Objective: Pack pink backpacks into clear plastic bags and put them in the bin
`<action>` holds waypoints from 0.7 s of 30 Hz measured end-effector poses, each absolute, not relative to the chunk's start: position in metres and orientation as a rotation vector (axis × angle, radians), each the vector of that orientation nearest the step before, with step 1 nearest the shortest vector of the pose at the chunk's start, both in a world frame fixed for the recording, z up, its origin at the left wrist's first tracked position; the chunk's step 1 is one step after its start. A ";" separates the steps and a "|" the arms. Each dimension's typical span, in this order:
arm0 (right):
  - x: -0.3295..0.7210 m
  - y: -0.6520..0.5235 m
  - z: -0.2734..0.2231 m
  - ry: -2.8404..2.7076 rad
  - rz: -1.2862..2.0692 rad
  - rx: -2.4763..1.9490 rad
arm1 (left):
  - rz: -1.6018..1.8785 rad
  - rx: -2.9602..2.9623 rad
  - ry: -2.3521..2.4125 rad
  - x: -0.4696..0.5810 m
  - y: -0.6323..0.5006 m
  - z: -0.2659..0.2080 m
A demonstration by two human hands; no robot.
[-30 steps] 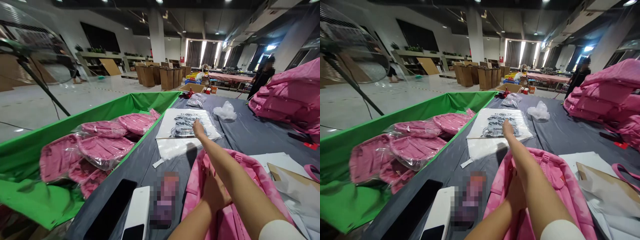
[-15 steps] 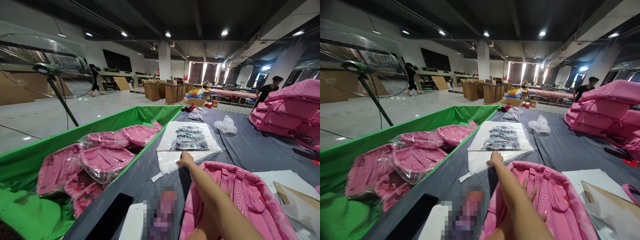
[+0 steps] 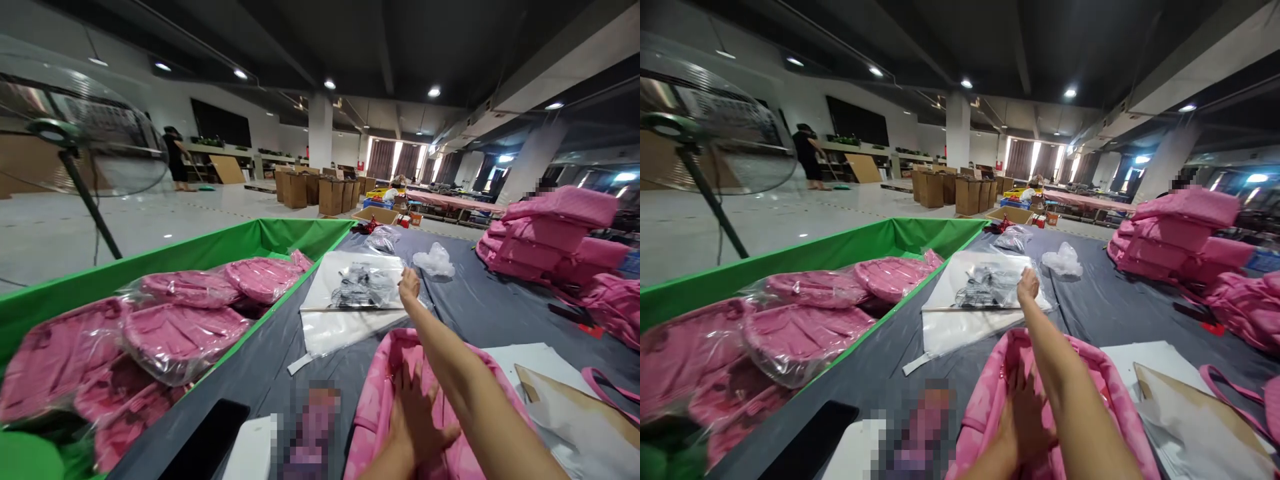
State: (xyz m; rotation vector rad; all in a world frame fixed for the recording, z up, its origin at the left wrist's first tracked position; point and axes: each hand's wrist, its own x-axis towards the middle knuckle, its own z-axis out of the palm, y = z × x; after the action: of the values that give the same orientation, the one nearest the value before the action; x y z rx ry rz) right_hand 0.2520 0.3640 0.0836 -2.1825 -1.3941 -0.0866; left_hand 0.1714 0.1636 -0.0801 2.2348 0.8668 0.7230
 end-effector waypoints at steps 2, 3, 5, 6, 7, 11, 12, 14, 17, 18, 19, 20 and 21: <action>0.282 0.341 0.127 -1.363 -0.224 -2.128 | 0.744 2.226 0.874 0.168 0.164 -0.073; 0.296 0.325 0.148 -1.364 -0.283 -2.099 | 0.765 2.229 0.868 0.166 0.165 -0.071; 0.320 0.286 0.184 -1.436 -0.385 -2.021 | 0.843 2.231 0.833 0.164 0.166 -0.069; 0.330 0.263 0.197 -1.504 -0.424 -1.972 | 0.901 2.210 0.802 0.164 0.166 -0.067; 0.337 0.240 0.205 -1.582 -0.453 -1.918 | 0.967 2.159 0.766 0.166 0.165 -0.064; 0.348 0.146 0.193 -1.857 -0.391 -1.707 | 1.157 1.573 0.590 0.181 0.140 -0.031; 0.345 0.125 0.179 -1.893 -0.340 -1.668 | 1.168 1.399 0.546 0.185 0.129 -0.020; 0.335 0.088 0.144 -1.958 -0.228 -1.599 | 1.173 1.104 0.494 0.189 0.102 0.001; 0.312 0.047 0.088 -1.996 -0.046 -1.528 | 1.202 0.846 0.569 0.182 0.066 0.019; 0.303 0.037 0.072 -1.977 0.014 -1.514 | 1.228 0.812 0.624 0.177 0.056 0.021; 0.295 0.028 0.058 -1.945 0.061 -1.504 | 1.260 0.807 0.679 0.171 0.049 0.021; 0.287 0.022 0.047 -1.908 0.094 -1.497 | 1.293 0.821 0.733 0.164 0.043 0.020; 0.280 0.018 0.039 -1.876 0.118 -1.489 | 1.323 0.840 0.784 0.158 0.039 0.018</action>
State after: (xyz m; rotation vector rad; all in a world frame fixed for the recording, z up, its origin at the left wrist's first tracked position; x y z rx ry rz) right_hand 0.2804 0.0176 0.0385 -1.4891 -1.8764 0.1180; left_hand 0.1577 0.0393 0.0183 0.8402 0.7839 1.3235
